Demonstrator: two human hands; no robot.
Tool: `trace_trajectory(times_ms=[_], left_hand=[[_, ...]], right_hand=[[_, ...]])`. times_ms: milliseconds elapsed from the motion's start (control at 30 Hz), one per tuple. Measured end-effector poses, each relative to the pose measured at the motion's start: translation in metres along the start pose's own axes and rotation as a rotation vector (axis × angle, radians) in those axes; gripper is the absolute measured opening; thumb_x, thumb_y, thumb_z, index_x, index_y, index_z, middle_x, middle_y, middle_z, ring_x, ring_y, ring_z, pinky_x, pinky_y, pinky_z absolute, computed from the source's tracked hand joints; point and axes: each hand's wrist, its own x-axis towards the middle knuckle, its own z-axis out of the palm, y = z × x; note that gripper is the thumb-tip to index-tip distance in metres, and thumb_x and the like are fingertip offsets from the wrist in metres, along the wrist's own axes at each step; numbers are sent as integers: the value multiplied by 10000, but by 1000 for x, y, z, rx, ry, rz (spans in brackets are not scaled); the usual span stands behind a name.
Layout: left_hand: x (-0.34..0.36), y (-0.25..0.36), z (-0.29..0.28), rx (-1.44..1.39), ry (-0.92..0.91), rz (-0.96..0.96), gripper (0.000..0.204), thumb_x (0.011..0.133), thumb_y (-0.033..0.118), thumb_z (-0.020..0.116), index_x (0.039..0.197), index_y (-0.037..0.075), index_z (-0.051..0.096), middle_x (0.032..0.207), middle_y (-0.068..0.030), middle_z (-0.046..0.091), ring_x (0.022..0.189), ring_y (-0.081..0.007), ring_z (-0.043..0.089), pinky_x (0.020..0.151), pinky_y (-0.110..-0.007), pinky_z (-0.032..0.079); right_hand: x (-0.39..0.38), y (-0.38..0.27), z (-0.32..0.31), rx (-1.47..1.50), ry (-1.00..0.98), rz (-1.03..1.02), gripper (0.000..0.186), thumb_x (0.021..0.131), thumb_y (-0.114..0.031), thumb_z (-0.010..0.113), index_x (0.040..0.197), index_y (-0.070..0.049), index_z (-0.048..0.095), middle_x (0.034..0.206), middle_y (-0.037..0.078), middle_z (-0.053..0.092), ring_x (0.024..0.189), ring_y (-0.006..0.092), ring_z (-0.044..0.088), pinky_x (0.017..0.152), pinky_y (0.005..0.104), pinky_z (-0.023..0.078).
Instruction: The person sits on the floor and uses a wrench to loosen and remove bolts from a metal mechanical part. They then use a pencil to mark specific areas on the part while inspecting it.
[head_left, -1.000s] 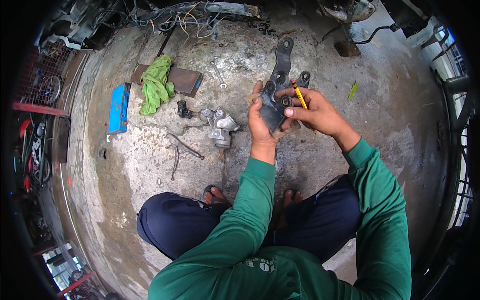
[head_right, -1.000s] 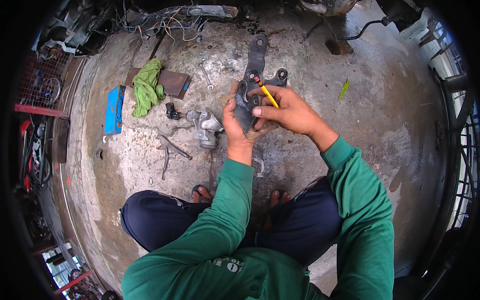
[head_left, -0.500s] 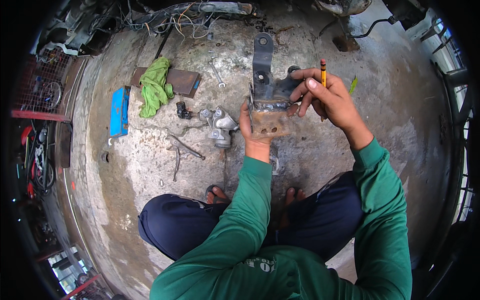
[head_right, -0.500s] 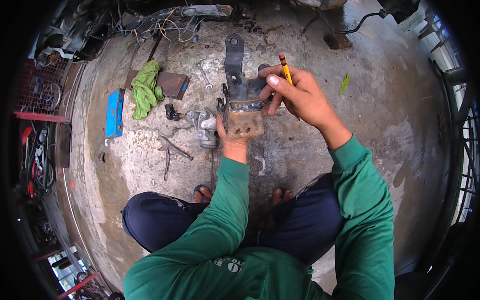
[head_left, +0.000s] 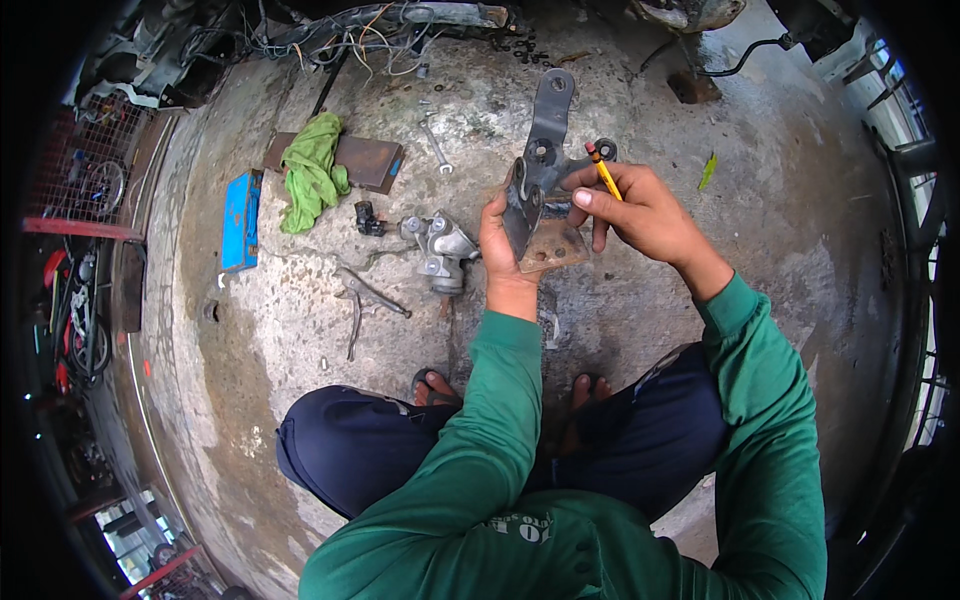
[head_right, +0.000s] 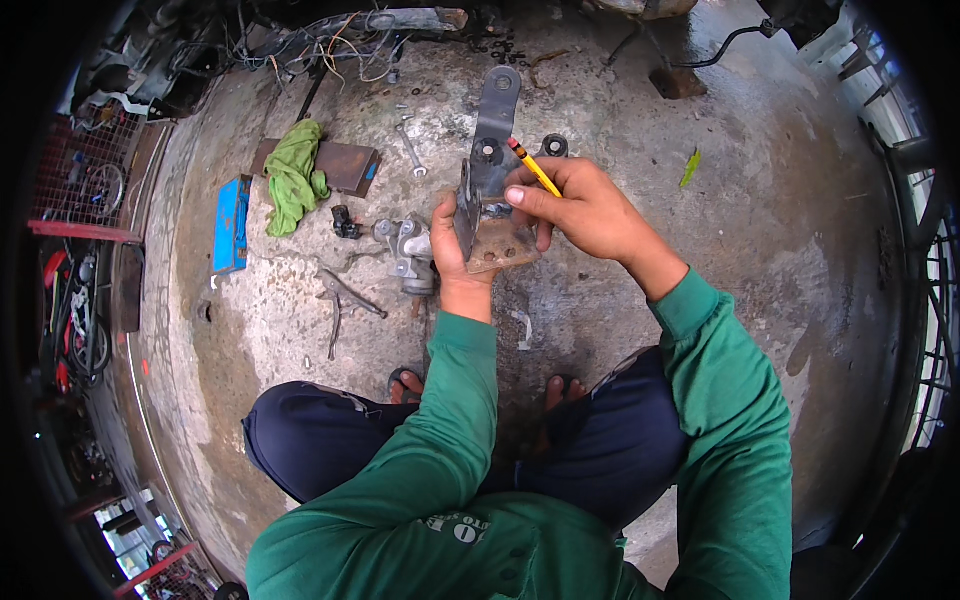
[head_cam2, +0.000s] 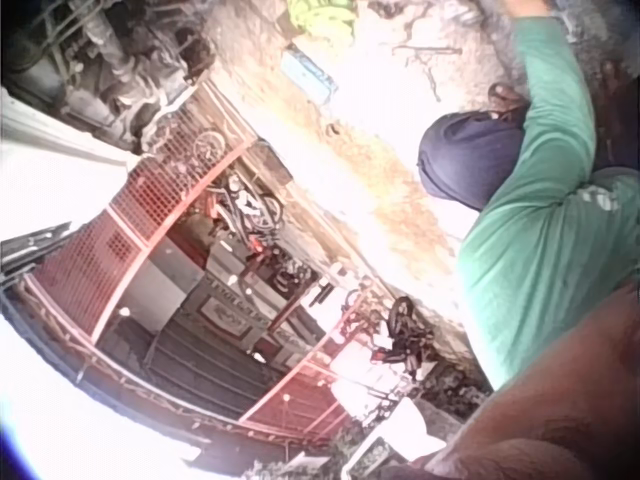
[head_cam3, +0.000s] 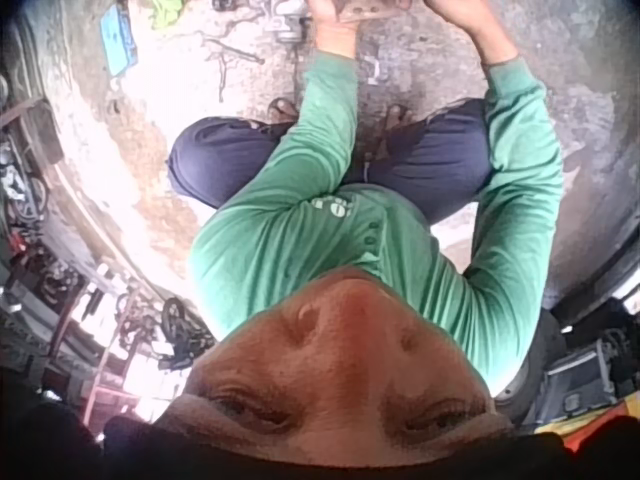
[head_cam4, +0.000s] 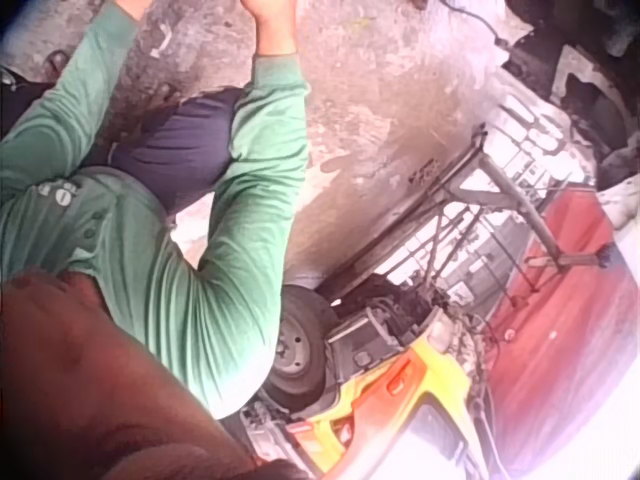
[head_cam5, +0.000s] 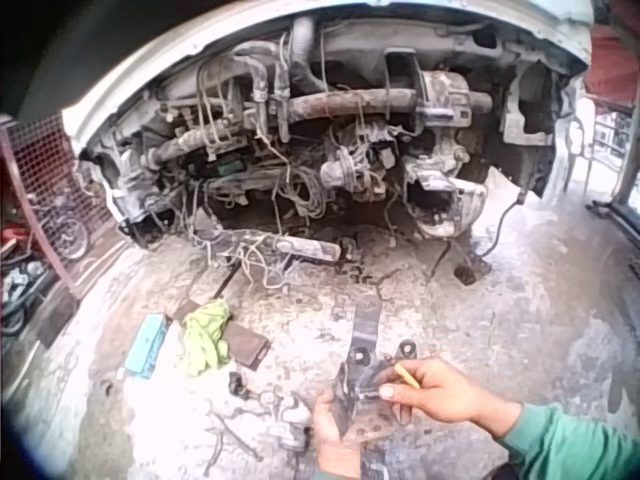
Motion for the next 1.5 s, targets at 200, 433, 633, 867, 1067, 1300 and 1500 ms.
trace_trajectory(times_ms=[200,433,633,867,1067,1300,1500], left_hand=[[-2,-16,4,-190,-11,-95,618,1012,465,447,1412,9,562,1361,-237,627,1179,-417,635,991,-583,520],[2,-9,-17,-253,-41,-110,678,1041,518,315,1487,44,506,1476,-267,533,1309,-489,542,1061,-658,451],[0,-4,-1,-388,33,-203,707,1048,541,251,1518,59,466,1513,-268,492,1326,-534,505,1070,-754,379],[1,-1,4,-278,71,-142,689,1064,513,193,1506,68,478,1524,-265,479,1387,-511,449,1073,-796,333],[1,-2,12,-265,87,-138,665,1062,471,207,1486,46,495,1496,-261,511,1352,-499,487,1080,-768,353],[-3,-3,13,-248,105,-142,609,1026,434,387,1442,13,530,1441,-258,564,1290,-477,550,1069,-714,406],[0,-2,6,-96,100,-149,617,1008,458,418,1403,4,553,1381,-239,609,1201,-446,616,1005,-657,482]], right_hand=[[2,9,-10,63,57,26,388,1051,-351,619,1101,32,655,856,98,718,582,136,655,575,274,526],[2,6,-12,55,29,47,355,1081,-307,560,1125,36,642,855,95,713,605,139,662,565,266,521],[3,10,-11,46,31,-8,339,1097,-240,513,1185,63,635,851,102,711,642,149,672,553,258,522],[3,9,-11,12,38,2,351,1086,-255,543,1202,61,642,844,104,721,609,132,634,541,264,505],[2,9,-11,-11,59,16,348,1076,-256,560,1181,63,650,842,100,727,599,118,622,531,261,496],[4,11,-11,-39,48,38,307,1064,-197,563,1189,70,648,836,91,722,585,111,617,514,257,489],[5,14,-9,-40,49,51,326,1038,-216,623,1198,67,646,810,79,707,577,111,620,509,262,490]])
